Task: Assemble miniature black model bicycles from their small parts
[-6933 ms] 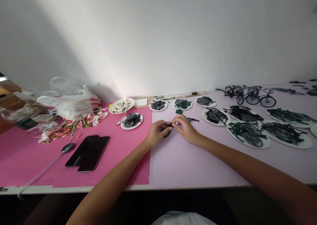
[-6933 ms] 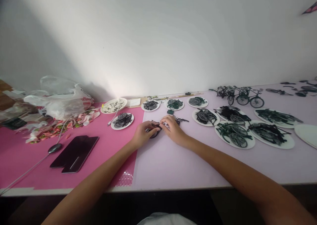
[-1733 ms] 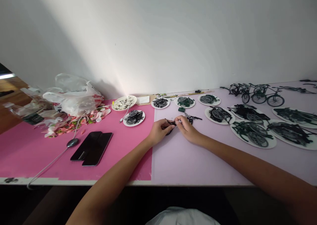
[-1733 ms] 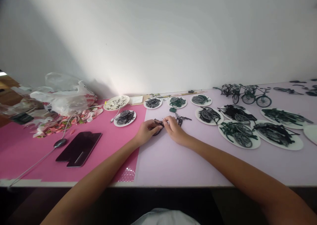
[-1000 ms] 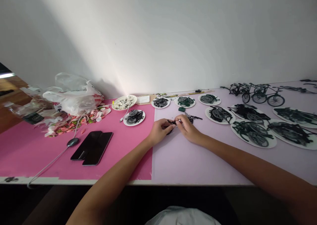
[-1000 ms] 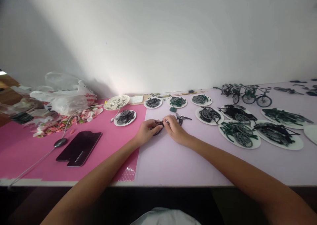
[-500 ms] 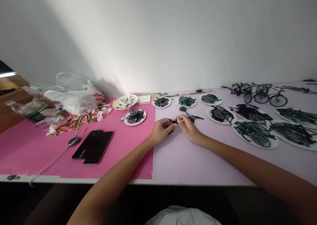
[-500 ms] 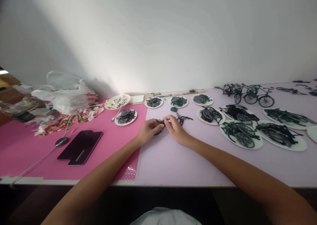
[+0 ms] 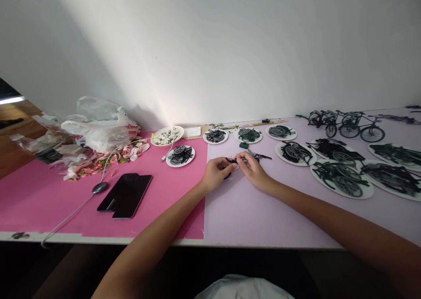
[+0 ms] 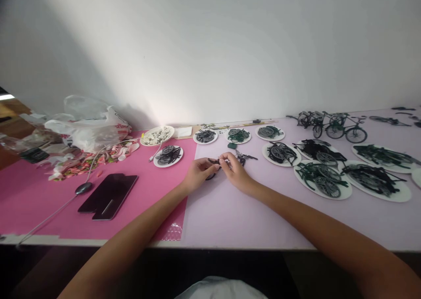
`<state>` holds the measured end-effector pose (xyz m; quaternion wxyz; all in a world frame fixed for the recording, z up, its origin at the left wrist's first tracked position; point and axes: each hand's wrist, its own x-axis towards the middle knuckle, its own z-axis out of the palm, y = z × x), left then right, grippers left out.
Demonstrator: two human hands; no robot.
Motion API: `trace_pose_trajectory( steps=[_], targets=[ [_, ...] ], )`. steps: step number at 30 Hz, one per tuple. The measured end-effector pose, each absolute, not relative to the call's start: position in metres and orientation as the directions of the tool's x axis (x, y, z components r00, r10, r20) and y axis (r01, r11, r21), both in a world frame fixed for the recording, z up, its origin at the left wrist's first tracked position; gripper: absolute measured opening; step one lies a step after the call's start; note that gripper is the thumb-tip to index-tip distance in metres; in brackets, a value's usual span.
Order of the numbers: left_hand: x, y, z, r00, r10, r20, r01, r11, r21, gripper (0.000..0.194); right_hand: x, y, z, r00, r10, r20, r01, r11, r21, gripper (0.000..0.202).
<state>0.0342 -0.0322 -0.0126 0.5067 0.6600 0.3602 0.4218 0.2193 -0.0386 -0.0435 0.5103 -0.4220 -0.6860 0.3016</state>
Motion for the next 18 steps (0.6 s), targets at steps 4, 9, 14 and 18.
trace_pose_trajectory(
  steps=[4,9,14,18],
  targets=[
    [0.0344,-0.0317,-0.0141,0.381,0.906,0.187,0.038,-0.218,0.975,0.046,0.2195,-0.038,-0.0448,-0.114,0.884,0.453,0.275,0.466,-0.841,0.024],
    [0.0335,-0.032,-0.0146,0.375,0.905,0.2,0.038,-0.23,0.973,0.044,0.2206,-0.0376,-0.0451,-0.142,0.86,0.491,0.304,0.51,-0.805,0.024],
    [0.0344,-0.0316,-0.0135,0.389,0.9,0.197,-0.008,-0.21,0.978,0.044,0.2213,-0.0384,-0.0419,-0.157,0.823,0.545,0.352,0.563,-0.748,0.022],
    [0.0347,-0.0314,-0.0136,0.386,0.901,0.199,-0.011,-0.211,0.977,0.043,0.222,-0.0386,-0.0405,-0.17,0.806,0.566,0.364,0.585,-0.724,0.018]
  ],
)
